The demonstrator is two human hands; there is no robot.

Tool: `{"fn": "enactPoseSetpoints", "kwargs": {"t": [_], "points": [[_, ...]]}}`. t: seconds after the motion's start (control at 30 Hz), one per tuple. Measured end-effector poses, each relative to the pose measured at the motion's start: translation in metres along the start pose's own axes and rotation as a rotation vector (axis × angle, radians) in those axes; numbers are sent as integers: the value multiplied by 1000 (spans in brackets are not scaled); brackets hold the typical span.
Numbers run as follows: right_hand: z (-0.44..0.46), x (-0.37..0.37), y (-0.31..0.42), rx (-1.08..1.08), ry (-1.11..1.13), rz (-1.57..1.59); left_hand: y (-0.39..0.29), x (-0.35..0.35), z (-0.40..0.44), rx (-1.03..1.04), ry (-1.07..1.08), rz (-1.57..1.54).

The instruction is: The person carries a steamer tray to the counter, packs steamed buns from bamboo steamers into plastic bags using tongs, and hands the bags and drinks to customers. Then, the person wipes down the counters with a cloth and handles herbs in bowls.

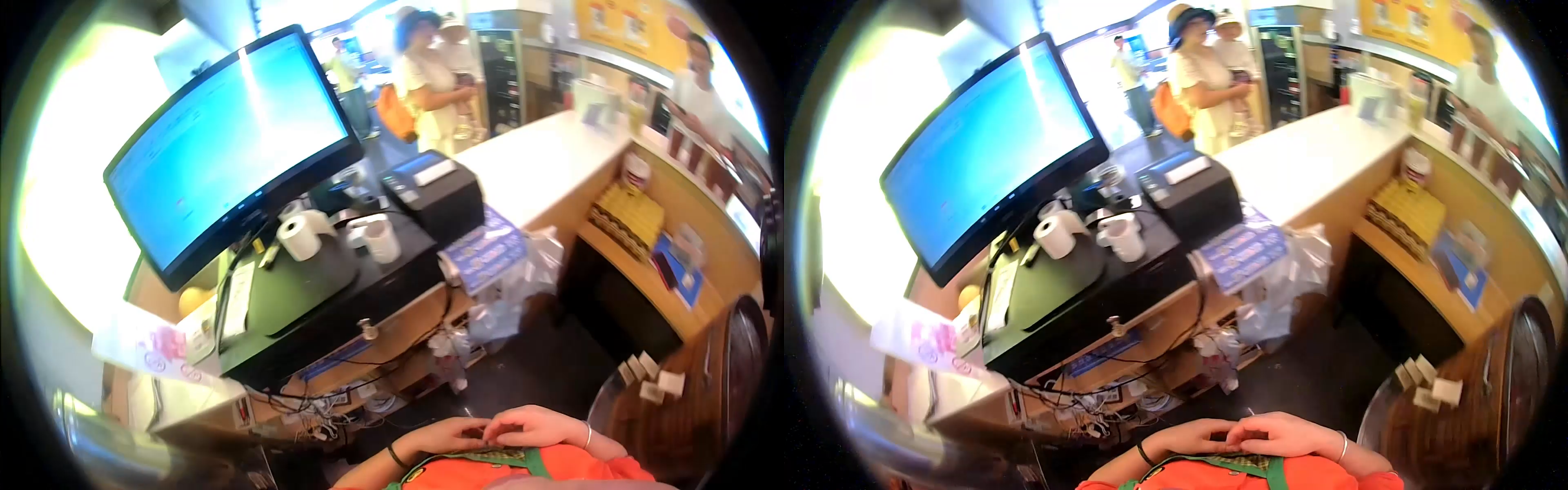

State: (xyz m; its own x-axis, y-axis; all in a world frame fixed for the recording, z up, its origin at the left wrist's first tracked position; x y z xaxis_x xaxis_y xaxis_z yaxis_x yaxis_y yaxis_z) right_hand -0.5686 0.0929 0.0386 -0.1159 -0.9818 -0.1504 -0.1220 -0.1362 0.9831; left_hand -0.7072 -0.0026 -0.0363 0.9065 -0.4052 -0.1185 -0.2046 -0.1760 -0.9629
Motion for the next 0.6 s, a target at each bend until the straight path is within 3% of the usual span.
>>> {"fn": "enactPoseSetpoints", "kwargs": {"t": [0.13, 0.2, 0.3, 0.33, 0.37, 0.5, 0.6], "points": [[-63, 10, -14, -10, -235, 24, -20, 31, 34, 179, 111, 71], [-97, 20, -20, 158, -285, 3, -29, 53, 43, 179, 182, 65], [-142, 45, -19, 198, -341, 106, -36, 82, 51, 79, 174, 52], [-156, 53, -20, 200, -430, 109, -36, 89, 50, 33, 109, -21], [-171, 63, -21, 189, -419, 144, -35, 96, 50, 190, 9, -169], [-234, 113, -16, 141, -523, 107, -55, 116, 42, 435, -489, -558], [-289, 162, -24, 83, -737, 162, -80, 163, 28, 712, -642, -542]]}}
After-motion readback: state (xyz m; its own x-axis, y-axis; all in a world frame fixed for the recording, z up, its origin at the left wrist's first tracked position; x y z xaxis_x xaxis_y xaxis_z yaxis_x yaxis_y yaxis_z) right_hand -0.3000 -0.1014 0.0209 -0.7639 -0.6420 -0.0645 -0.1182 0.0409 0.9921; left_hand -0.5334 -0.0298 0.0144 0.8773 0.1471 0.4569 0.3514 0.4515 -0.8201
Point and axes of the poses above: each hand's wrist, its own z-axis towards the middle knuckle, its own x-axis out of the palm, y = z × x, the point moved 3 cm from there along z, towards the middle knuckle, and after that the axes turned 7 degrees about -y, right-handed, at the moved point
